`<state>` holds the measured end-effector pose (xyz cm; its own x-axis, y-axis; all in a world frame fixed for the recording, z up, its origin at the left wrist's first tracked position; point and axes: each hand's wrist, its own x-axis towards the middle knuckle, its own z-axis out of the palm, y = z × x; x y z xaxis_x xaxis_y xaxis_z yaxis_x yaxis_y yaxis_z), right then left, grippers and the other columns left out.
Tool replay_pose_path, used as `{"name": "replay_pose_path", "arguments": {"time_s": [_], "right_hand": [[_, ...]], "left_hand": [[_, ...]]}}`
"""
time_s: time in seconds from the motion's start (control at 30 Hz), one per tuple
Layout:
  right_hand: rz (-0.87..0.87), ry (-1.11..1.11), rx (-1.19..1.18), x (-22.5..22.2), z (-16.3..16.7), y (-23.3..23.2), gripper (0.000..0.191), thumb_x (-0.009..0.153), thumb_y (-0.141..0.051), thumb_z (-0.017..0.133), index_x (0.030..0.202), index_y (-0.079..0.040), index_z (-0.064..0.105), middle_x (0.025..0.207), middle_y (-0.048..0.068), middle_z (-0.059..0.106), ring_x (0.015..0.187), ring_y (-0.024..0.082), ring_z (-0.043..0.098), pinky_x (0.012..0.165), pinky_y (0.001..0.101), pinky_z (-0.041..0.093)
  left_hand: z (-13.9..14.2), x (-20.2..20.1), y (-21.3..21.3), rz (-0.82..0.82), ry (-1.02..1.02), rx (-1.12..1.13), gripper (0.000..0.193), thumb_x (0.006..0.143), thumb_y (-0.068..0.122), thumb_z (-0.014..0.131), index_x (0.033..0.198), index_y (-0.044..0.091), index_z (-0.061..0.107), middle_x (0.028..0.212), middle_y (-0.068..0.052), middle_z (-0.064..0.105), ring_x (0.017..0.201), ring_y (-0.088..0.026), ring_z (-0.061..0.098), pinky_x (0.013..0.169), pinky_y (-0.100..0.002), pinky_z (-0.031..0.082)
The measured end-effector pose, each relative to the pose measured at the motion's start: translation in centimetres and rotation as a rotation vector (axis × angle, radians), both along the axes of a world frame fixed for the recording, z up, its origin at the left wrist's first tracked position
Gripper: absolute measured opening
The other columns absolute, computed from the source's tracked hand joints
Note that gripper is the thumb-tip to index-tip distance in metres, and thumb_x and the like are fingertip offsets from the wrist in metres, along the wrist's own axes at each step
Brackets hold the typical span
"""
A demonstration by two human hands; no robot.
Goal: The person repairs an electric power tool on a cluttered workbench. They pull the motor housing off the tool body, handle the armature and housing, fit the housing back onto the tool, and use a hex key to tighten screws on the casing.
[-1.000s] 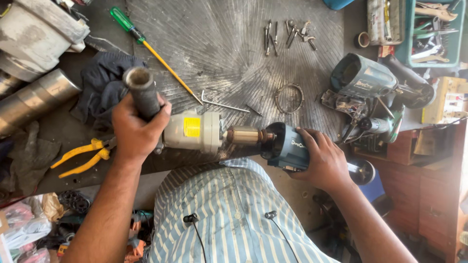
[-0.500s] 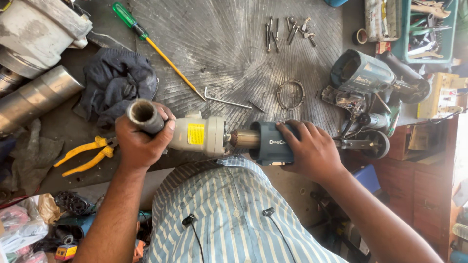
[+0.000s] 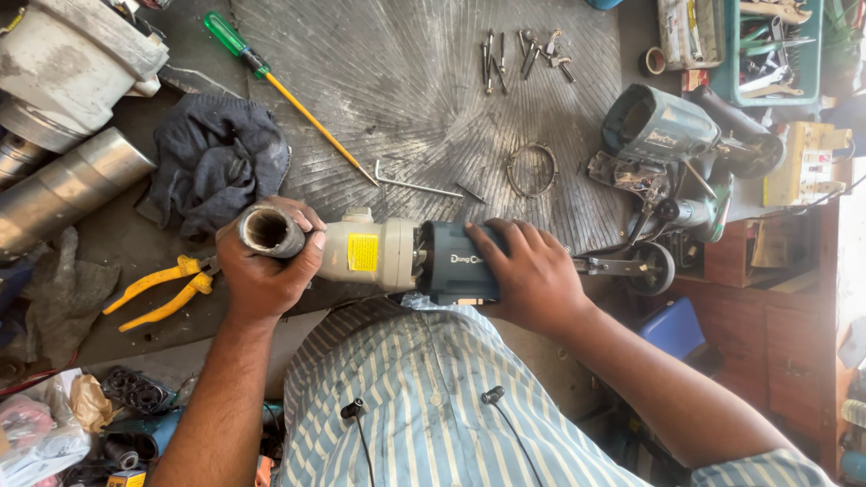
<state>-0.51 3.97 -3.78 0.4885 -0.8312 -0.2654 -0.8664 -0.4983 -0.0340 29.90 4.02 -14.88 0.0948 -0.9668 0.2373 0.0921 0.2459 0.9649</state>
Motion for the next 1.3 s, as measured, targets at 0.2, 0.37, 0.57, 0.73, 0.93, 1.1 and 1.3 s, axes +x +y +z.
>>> {"name": "replay_pose_path", "arguments": {"time_s": [0.2, 0.37, 0.57, 0.73, 0.93, 1.1, 1.3], "right_hand": [[0.018, -0.026, -0.009, 0.9, 0.0, -0.3, 0.101, 0.058, -0.052, 0.09, 0.144, -0.014, 0.051, 0.13, 0.013, 0.058, 0.115, 0.032, 0.06, 0.095, 0.0461, 0.05], [0.02, -0.068, 0.008, 1.0, 0.3, -0.7, 0.104, 0.054, -0.048, 0.09, 0.144, -0.012, 0.05, 0.129, 0.013, 0.059, 0.115, 0.032, 0.06, 0.096, 0.0462, 0.049], [0.03, -0.014, 0.007, 1.1, 0.6, -0.3, 0.102, 0.057, -0.046, 0.091, 0.143, -0.011, 0.05, 0.128, 0.016, 0.058, 0.113, 0.033, 0.06, 0.093, 0.0458, 0.049], [0.049, 0.016, 0.028, 0.6, 0.3, -0.4, 0.102, 0.057, -0.046, 0.089, 0.144, -0.009, 0.05, 0.13, 0.015, 0.058, 0.115, 0.032, 0.058, 0.097, 0.0451, 0.047], [0.005, -0.091, -0.029, -0.4, -0.5, -0.1, 0.103, 0.058, -0.047, 0.089, 0.145, -0.008, 0.05, 0.131, 0.017, 0.057, 0.119, 0.036, 0.055, 0.1, 0.049, 0.044], [0.039, -0.196, -0.072, -0.7, -0.7, -0.3, 0.11, 0.053, -0.057, 0.089, 0.143, -0.011, 0.047, 0.13, 0.018, 0.056, 0.123, 0.038, 0.054, 0.102, 0.0512, 0.043], [-0.124, -0.006, 0.305, -1.3, -0.6, -0.8, 0.119, 0.054, -0.053, 0.09, 0.152, -0.012, 0.039, 0.119, 0.016, 0.057, 0.108, 0.035, 0.062, 0.09, 0.0474, 0.052]], "left_hand": [[0.0, -0.1, -0.2, 0.023, -0.009, -0.017, 0.014, 0.09, -0.001, 0.075, 0.097, 0.004, 0.063, 0.094, -0.01, 0.072, 0.089, -0.015, 0.072, 0.083, -0.031, 0.06], [-0.3, -0.2, -0.1, 0.024, -0.037, -0.01, 0.015, 0.089, 0.0, 0.076, 0.097, 0.003, 0.063, 0.094, -0.011, 0.073, 0.088, -0.015, 0.072, 0.082, -0.031, 0.059], [-0.6, -0.2, 0.1, -0.003, 0.059, -0.035, 0.016, 0.09, 0.0, 0.076, 0.098, 0.004, 0.063, 0.093, -0.01, 0.071, 0.086, -0.014, 0.072, 0.079, -0.029, 0.059], [-0.3, -0.6, 0.1, -0.002, 0.033, -0.01, 0.017, 0.09, 0.0, 0.076, 0.1, 0.003, 0.062, 0.094, -0.01, 0.07, 0.087, -0.014, 0.071, 0.08, -0.028, 0.058], [1.6, -1.6, -0.1, 0.013, -0.108, -0.015, 0.015, 0.09, 0.002, 0.077, 0.098, 0.002, 0.065, 0.093, -0.01, 0.071, 0.085, -0.013, 0.07, 0.08, -0.027, 0.057], [2.5, -2.3, -0.4, 0.006, -0.146, -0.036, 0.013, 0.091, 0.004, 0.077, 0.097, 0.003, 0.065, 0.091, -0.009, 0.072, 0.085, -0.012, 0.072, 0.078, -0.026, 0.057], [1.2, -2.2, -1.1, -0.012, -0.117, -0.035, 0.013, 0.093, 0.001, 0.076, 0.101, 0.001, 0.065, 0.094, -0.01, 0.072, 0.088, -0.014, 0.071, 0.083, -0.028, 0.059]]}}
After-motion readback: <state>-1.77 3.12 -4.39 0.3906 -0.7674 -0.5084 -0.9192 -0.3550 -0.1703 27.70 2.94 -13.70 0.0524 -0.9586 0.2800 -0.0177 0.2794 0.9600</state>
